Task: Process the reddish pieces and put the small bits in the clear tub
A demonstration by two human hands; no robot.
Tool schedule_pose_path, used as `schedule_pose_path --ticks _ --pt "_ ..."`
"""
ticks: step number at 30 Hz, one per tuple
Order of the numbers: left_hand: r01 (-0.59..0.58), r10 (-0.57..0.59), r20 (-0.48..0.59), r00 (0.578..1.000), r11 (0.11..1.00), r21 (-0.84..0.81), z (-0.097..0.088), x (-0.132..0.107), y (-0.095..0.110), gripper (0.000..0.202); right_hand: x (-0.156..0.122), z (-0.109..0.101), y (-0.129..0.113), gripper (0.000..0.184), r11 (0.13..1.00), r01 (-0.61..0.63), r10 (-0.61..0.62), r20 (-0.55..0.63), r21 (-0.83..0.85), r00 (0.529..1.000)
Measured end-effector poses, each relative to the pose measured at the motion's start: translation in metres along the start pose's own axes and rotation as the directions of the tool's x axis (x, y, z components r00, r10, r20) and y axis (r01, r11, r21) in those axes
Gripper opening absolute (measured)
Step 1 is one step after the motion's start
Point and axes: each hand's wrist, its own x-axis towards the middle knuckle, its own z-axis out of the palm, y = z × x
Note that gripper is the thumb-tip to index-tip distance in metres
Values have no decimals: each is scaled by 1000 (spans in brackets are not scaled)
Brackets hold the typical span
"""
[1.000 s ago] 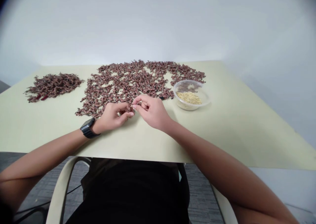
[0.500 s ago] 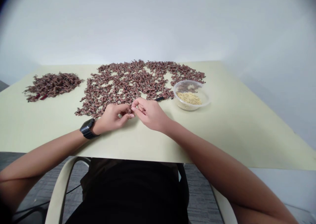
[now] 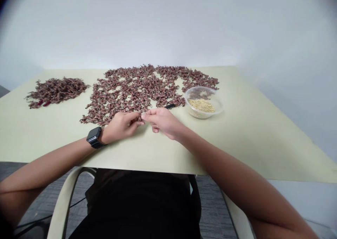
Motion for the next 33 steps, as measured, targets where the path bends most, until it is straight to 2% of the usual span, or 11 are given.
schedule_pose_path --ticks 2,3,5,7,11,14,19,26,29,33 --pt "95 -94 19 995 991 -97 -3 2 3 25 -1 1 1 26 957 151 -184 -116 -248 976" --pt "129 -126 25 992 982 -137 -4 3 5 25 -2 1 2 22 887 227 -304 -139 -403 942" --pt "170 -166 36 985 963 -207 -6 4 7 25 -4 1 3 14 692 330 -497 -92 -642 863" --pt "190 -185 44 982 945 -265 -7 5 8 25 -5 -1 5 14 540 378 -577 -4 -752 817" --pt "202 -197 48 979 927 -315 -8 6 9 27 -3 -6 8 17 400 405 -613 89 -822 785" --pt "202 -194 57 979 926 -318 -8 6 10 27 -1 -9 10 19 356 426 -618 132 -832 775" --pt "196 -185 65 981 936 -292 -9 5 9 26 0 -10 10 18 346 448 -623 155 -825 767" --pt "165 -155 58 986 953 -253 -9 5 8 27 -1 -7 8 12 440 439 -588 117 -783 800" --pt "157 -148 54 987 956 -247 -8 5 7 28 -1 -8 9 12 404 445 -594 140 -799 792" --pt "166 -153 67 986 953 -254 -8 5 7 27 0 -10 12 15 309 470 -602 212 -827 770"
